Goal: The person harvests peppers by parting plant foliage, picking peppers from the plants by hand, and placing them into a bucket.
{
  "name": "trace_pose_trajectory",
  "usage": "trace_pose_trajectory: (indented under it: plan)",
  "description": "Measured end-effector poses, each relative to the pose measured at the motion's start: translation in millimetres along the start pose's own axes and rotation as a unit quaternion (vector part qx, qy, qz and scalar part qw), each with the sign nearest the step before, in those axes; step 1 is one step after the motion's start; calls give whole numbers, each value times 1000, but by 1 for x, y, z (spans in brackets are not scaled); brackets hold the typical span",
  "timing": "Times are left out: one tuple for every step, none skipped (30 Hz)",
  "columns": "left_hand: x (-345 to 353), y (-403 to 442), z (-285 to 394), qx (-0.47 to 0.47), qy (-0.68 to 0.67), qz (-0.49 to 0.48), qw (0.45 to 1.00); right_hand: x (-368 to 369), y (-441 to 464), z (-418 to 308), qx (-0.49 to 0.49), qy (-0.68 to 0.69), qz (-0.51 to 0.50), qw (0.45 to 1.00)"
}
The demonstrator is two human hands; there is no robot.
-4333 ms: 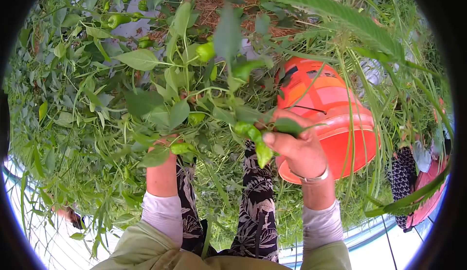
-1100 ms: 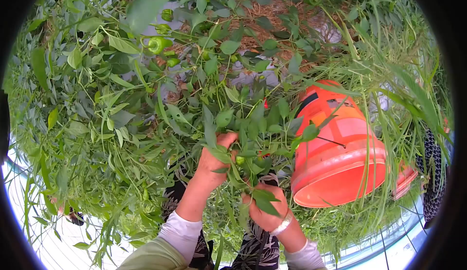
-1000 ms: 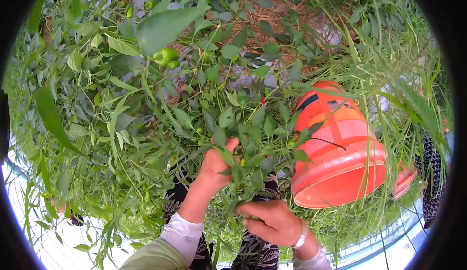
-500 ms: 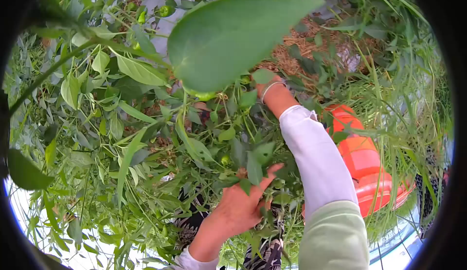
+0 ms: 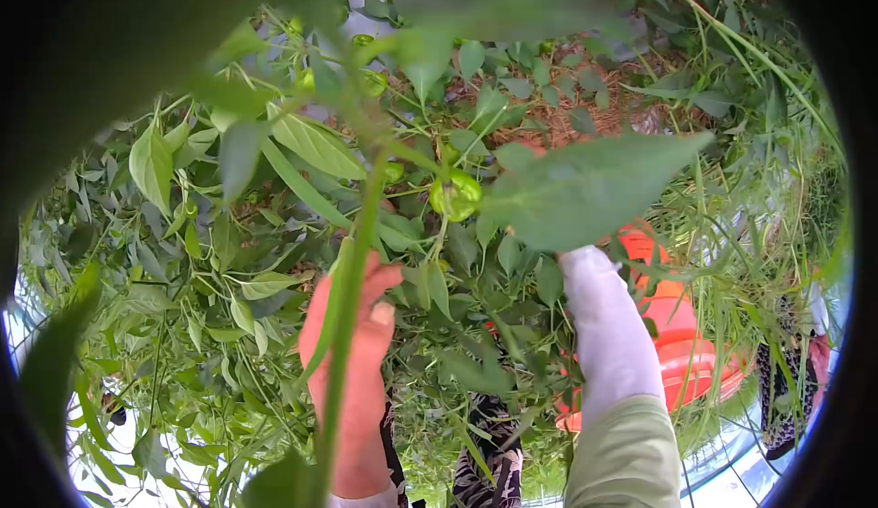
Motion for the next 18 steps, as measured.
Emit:
trace_pose_trajectory:
  plan:
    - [-1,2,-7,-11,-68,12,998,22,-2,-37,-32,-278,-33,960]
    - [-1,3,-8,-9,-72,10,997,41,-3,-66,-62,-533,-61,842]
    - [-2,3,-5,47,-44,56,996,45,-3,-81,-65,-536,-62,840]
    - [-4,3,-1,102,-16,102,989,45,-3,-90,63,-204,-67,975]
    - [-5,-1,14,99,41,129,986,53,-5,-100,183,157,-65,968]
    - [-6,1,14,100,39,130,986,92,-8,-123,199,-42,-78,976]
    - [-7,2,13,175,93,128,972,148,-13,-144,207,-237,-88,945]
    - [-7,3,12,247,147,125,950,194,-22,-148,209,-258,-69,941]
    - [-9,6,14,321,263,50,908,224,-16,-140,140,-230,-184,945]
    - [-5,6,18,328,320,14,889,241,-6,-133,101,-384,-257,881]
    - [1,5,10,301,275,-58,911,250,3,-122,82,-433,-247,863]
    - [7,2,3,270,223,-132,927,255,12,-115,64,-486,-235,839]
    - [8,0,1,270,223,-130,928,247,24,-105,10,-562,-218,798]
    - [12,-2,-4,203,251,-203,924,235,36,-93,-43,-633,-198,747]
    - [13,-4,-9,135,275,-275,911,219,44,-85,-26,-668,-166,725]
    - [12,-3,-9,135,271,-275,913,203,48,-79,-25,-670,-167,723]
    - [10,-3,-9,137,250,-281,916,190,49,-76,-40,-709,-161,685]
    - [9,-3,-10,138,230,-287,920,177,49,-74,-53,-745,-155,646]
Point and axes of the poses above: each hand's wrist, its own y-axis towards the middle knuckle, its own x-axis out of the palm, z = x × y, the point moved 2 cm from there along y, towards the middle knuckle, and after that the axes turned 12 degrees about y, right-handed, at the moved point
